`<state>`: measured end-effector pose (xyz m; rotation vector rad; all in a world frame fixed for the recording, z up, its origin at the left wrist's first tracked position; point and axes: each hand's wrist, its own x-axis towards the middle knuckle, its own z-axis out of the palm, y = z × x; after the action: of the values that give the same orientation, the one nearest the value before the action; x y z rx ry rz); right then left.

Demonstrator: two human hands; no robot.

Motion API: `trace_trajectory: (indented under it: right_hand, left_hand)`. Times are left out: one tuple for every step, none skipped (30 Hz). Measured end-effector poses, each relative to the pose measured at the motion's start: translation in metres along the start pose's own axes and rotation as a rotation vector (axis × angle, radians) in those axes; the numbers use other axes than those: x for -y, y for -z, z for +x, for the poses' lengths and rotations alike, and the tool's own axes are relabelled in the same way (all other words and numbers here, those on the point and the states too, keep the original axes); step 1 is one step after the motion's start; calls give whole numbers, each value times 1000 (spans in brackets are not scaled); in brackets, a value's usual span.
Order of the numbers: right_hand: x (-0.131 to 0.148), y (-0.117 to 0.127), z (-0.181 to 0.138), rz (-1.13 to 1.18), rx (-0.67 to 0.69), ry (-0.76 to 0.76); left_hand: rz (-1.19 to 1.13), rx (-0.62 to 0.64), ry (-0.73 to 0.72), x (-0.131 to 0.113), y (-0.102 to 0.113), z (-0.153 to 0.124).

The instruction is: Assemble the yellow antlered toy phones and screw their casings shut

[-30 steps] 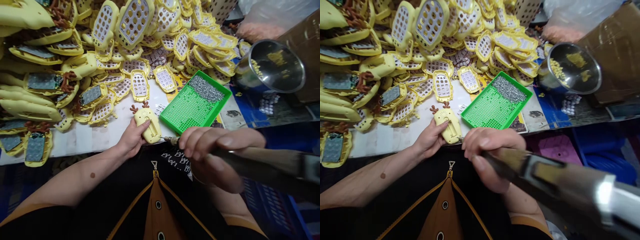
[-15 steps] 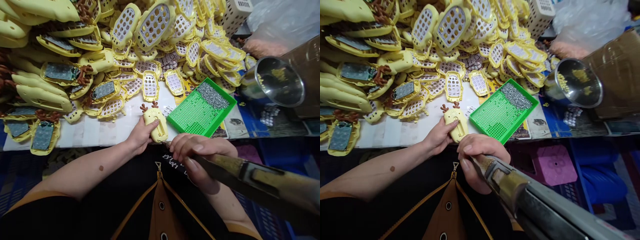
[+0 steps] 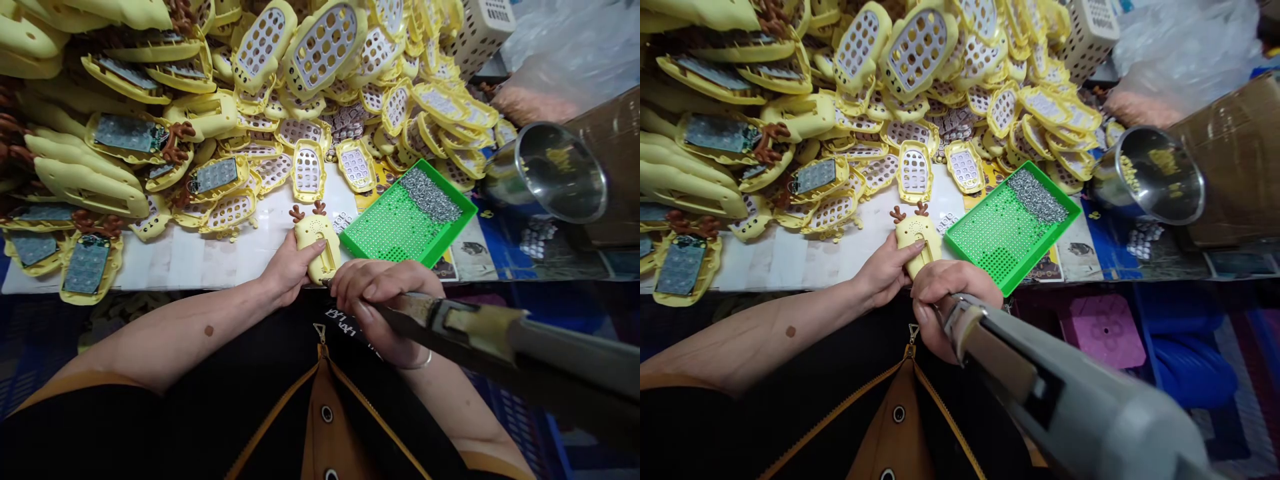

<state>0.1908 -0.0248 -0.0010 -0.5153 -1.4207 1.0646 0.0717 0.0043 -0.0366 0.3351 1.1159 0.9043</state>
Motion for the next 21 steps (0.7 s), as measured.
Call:
trace_trajectory:
  right_hand:
    - [0,0,2,3,9,-19]
    - [0,0,4,7,14,-37]
    - [0,-1,5,12,14,-51]
    - [1,-1,5,20,8,-58]
    - [0,-1,5,28,-2,-63]
    - [0,0,4,38,-13,-59]
    - [-1,0,2,48,-22,-48]
    - [-2,1,0,58,-30,-37]
    - [-4,2,-2,65,-38,-30]
    - [-5,4,-5,74,-42,-25]
    - [-5,5,-6,83,-40,-23]
    - [-5,6,-8,91,-39,-26]
    - [-3,8,-9,96,-41,-30]
    - [1,8,-9,95,-51,-31]
    - [7,9,-8,87,-71,-21]
    - [15,9,-8,64,-114,-6]
    - [24,10,-9,27,-184,21]
    - [33,12,-10,-22,-272,54]
    - [42,14,-12,-84,-364,88]
    - [49,19,-15,-154,-455,107]
    - [54,26,-19,-226,-542,113]
  left_hand:
    - [2,1,-4,0,0,0]
    - [3,3,-8,0,0,0]
    - [5,6,-13,0,0,0]
    - [7,9,-16,0,0,0]
    - [10,11,-18,0,1,0]
    - [12,12,-17,0,1,0]
    - [14,14,-19,0,1,0]
    - [18,17,-21,0,1,0]
    - [24,18,-23,0,0,0]
    - [30,16,-26,0,0,0]
    - [36,15,-31,0,0,-1]
    - [42,15,-34,1,-1,-1]
    - [47,15,-39,1,-1,-2]
    - [49,16,-42,1,0,-3]
    - [49,21,-42,0,0,-4]
    - [46,32,-41,-1,2,-5]
    - [33,49,-42,-3,4,-7]
    - [6,71,-45,-6,6,-8]
    - [-33,99,-45,-9,10,-10]
    - [-78,130,-41,-13,13,-12]
    - [-129,160,-37,-18,17,-14]
